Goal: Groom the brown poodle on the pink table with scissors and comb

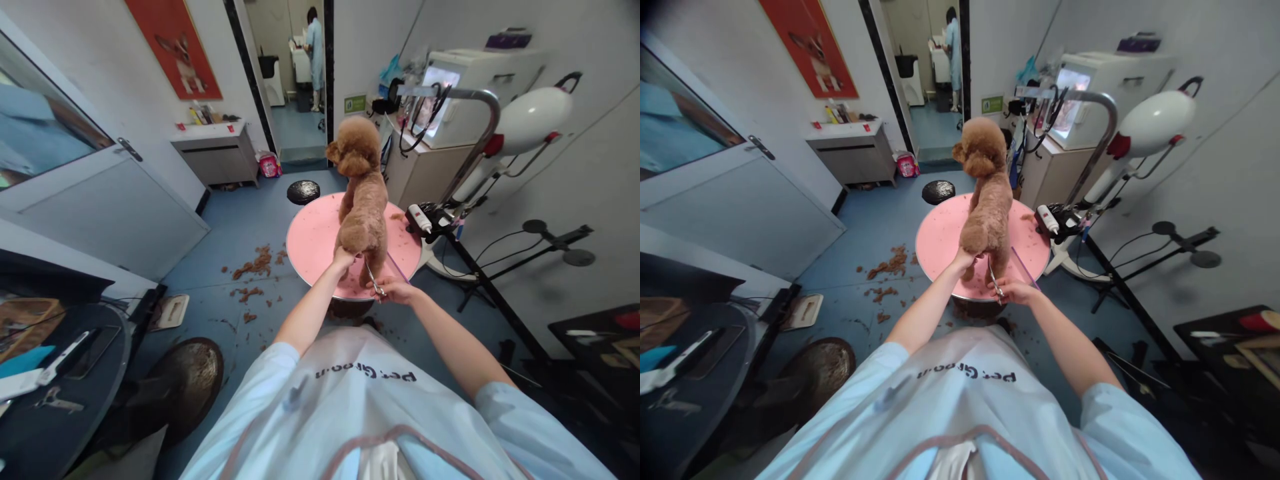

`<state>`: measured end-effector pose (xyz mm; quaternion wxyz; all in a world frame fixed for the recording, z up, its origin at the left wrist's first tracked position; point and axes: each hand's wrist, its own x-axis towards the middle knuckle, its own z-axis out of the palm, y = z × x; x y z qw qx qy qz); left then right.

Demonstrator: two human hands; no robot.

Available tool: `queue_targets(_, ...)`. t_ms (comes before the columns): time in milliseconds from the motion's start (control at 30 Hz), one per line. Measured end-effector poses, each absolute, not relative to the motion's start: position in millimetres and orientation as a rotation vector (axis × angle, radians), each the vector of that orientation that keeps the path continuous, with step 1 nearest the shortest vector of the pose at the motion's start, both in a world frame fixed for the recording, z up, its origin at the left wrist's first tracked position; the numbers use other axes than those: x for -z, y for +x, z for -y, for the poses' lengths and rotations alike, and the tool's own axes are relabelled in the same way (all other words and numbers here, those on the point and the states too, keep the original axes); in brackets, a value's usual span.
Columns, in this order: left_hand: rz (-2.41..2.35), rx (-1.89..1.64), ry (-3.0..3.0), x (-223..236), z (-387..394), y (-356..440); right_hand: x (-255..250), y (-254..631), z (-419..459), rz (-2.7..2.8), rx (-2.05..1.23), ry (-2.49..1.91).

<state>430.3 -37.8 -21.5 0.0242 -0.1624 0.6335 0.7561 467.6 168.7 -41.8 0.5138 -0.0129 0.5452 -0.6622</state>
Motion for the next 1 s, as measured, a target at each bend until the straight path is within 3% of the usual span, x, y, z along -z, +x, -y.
queue_targets(700, -2.032, -2.280, -0.438, 15, 35, 436, 64, 478, -142, -1.399, 1.669, 0.069)
queue_targets(1000, -1.939, -2.349, -0.401, 17, 35, 442, 125, 535, -147, -1.767, 1.421, 0.018)
